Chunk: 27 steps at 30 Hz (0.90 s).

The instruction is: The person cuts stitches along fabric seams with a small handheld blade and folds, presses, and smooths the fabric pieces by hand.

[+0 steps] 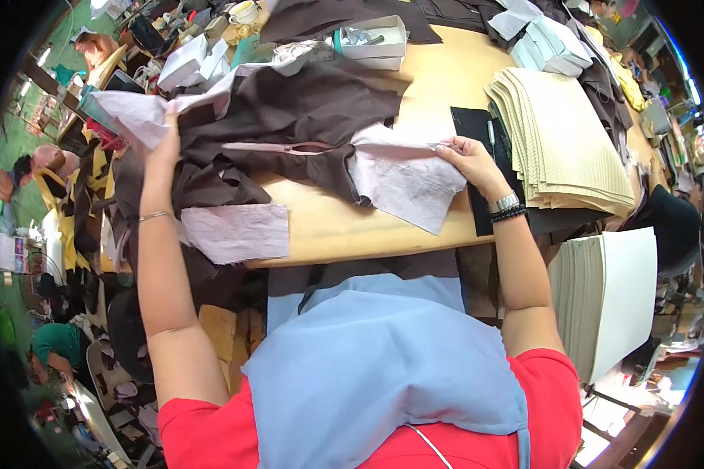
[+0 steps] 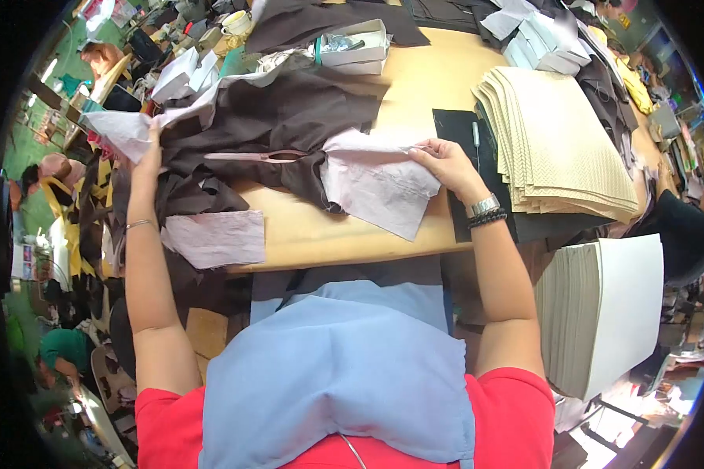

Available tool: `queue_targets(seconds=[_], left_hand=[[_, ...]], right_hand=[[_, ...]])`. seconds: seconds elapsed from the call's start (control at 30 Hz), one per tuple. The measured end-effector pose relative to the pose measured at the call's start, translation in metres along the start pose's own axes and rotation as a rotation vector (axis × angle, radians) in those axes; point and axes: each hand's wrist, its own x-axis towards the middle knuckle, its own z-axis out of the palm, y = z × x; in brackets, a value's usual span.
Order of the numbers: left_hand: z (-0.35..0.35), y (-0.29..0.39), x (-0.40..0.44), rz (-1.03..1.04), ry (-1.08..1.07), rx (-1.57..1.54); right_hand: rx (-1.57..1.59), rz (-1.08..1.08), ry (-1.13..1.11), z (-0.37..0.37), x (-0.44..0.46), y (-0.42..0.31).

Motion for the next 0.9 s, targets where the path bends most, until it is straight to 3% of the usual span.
queue_targets(seconds=[0.03,0.07,0.2,0.27,0.3,0.33,0.37,0.4,0.43,0.47,0.5,0.57,0.67,0.7,0.8,0.83,0.9], left_hand=[[0.004,0.04,-0.028,-0.011,-0.055,0.004],[0.002,0.086,-0.061,0.011,-0.073,-0.179],[0.03,0.143,-0.102,0.212,-0.228,-0.38],[0.055,0.157,-0.137,0.182,-0.471,-0.462],[0.072,0.158,-0.162,0.216,-0.577,-0.276],[0.052,0.198,-0.193,0.495,-0.696,-0.238],[0.07,0.198,-0.216,0.61,-0.847,-0.431],[0.085,0.196,-0.242,0.726,-1.013,-0.361],[0.089,0.21,-0.267,0.969,-0.998,-0.146],[0.092,0.217,-0.282,1.06,-0.962,-0.15],[0.094,0.225,-0.298,1.15,-0.921,-0.155],[0.106,0.207,-0.318,1.071,-0.859,-0.449],[0.08,0.232,-0.304,1.379,-0.92,-0.272],[0.066,0.241,-0.297,1.222,-1.128,-0.257],[0.076,0.208,-0.303,1.253,-0.741,-0.472],[0.078,0.203,-0.301,1.277,-0.676,-0.421],[0.078,0.193,-0.298,1.085,-0.798,-0.398]], right_hand=[[-0.008,0.047,-0.013,0.0,-0.002,0.0],[-0.014,0.096,-0.025,-0.001,-0.004,0.002],[0.033,0.083,-0.056,0.003,-0.005,0.005],[0.091,0.037,-0.023,0.018,-0.012,-0.008],[0.134,-0.013,-0.081,0.018,-0.001,0.016],[0.47,0.261,-0.244,0.029,-0.016,-0.014],[0.559,0.163,-0.361,0.037,-0.009,0.002],[0.45,0.196,-0.328,0.048,-0.006,-0.004],[0.381,0.094,-0.364,0.058,0.001,-0.005],[0.304,0.0,-0.393,0.065,0.006,-0.007],[-0.039,-0.017,-0.341,0.066,0.0,-0.025],[0.165,0.066,-0.278,0.075,-0.007,-0.025],[0.105,-0.143,-0.333,0.058,-0.016,-0.038],[0.091,-0.209,-0.274,0.043,-0.027,-0.062],[-0.006,-0.49,-0.056,-0.032,-0.084,-0.136],[-0.339,-0.57,0.097,-0.062,-0.109,-0.158],[-0.605,-0.575,0.324,-0.125,-0.16,-0.188]])
